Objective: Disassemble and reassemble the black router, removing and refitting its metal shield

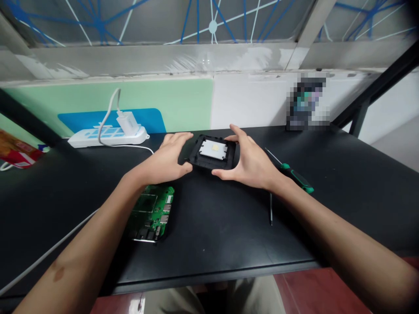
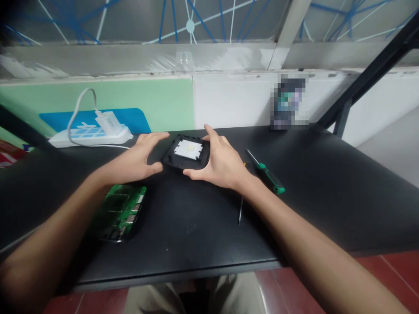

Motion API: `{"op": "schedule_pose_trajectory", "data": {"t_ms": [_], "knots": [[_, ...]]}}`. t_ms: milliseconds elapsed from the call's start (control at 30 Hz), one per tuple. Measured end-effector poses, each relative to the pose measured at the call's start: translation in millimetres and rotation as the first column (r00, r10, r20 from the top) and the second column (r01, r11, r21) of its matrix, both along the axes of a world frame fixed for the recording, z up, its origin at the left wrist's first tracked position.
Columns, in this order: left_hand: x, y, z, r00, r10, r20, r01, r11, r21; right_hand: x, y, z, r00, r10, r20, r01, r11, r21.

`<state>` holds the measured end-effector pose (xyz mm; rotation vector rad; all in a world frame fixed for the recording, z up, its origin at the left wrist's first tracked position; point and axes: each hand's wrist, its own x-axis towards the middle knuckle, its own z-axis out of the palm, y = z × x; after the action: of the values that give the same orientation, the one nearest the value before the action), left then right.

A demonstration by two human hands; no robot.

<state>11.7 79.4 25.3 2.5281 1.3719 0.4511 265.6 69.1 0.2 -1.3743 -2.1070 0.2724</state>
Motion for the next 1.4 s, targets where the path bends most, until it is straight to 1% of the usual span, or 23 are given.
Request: {"op": "schedule_pose_trajectory", "data": {"t_ms": [167,333,533,633,700,800,900,1033,1133,1267,1333,1400], "knots": [[-3,-7,8.9,0.996,-0.075,0.052,0.081,0.991,-0.105,9,-1,-1.6,0.989,0.143,0.021,-0.144,0.989,0.023],[2,-14,11.6,0.992,-0.124,0.003,0.123,0.978,-0.169,13,-7,1.4,0.966,0.251,0.061,-0.253,0.967,0.019],[8,-29,19.9,0.990,-0.142,-0.005,0.139,0.976,-0.170,14,-15,9.0,0.943,0.324,0.082,-0.326,0.945,0.020],[11,-34,21.0,0.988,-0.151,-0.018,0.146,0.978,-0.148,15,-20,14.6,0.922,0.367,0.120,-0.368,0.930,-0.017],[11,-38,19.0,0.985,-0.170,-0.036,0.164,0.977,-0.135,14,-25,17.7,0.906,0.393,0.156,-0.388,0.920,-0.058],[10,-45,12.6,0.980,-0.194,-0.046,0.184,0.970,-0.158,12,-32,19.4,0.887,0.408,0.215,-0.390,0.913,-0.121],[9,-52,3.8,0.978,-0.203,-0.041,0.194,0.966,-0.173,9,-37,18.2,0.870,0.421,0.258,-0.389,0.906,-0.168],[10,-57,-5.8,0.964,-0.251,-0.090,0.237,0.962,-0.137,9,-40,14.6,0.845,0.456,0.278,-0.406,0.887,-0.220],[11,-58,-8.6,0.958,-0.261,-0.121,0.247,0.962,-0.117,9,-41,11.8,0.844,0.451,0.291,-0.396,0.889,-0.229],[9,-58,-10.5,0.959,-0.256,-0.124,0.242,0.963,-0.115,9,-42,9.6,0.835,0.463,0.296,-0.418,0.885,-0.205],[8,-58,-11.4,0.961,-0.252,-0.114,0.237,0.963,-0.127,9,-42,11.2,0.837,0.463,0.292,-0.416,0.885,-0.210],[8,-58,-11.6,0.962,-0.246,-0.114,0.230,0.963,-0.143,10,-41,15.0,0.858,0.437,0.271,-0.389,0.896,-0.215]]}}
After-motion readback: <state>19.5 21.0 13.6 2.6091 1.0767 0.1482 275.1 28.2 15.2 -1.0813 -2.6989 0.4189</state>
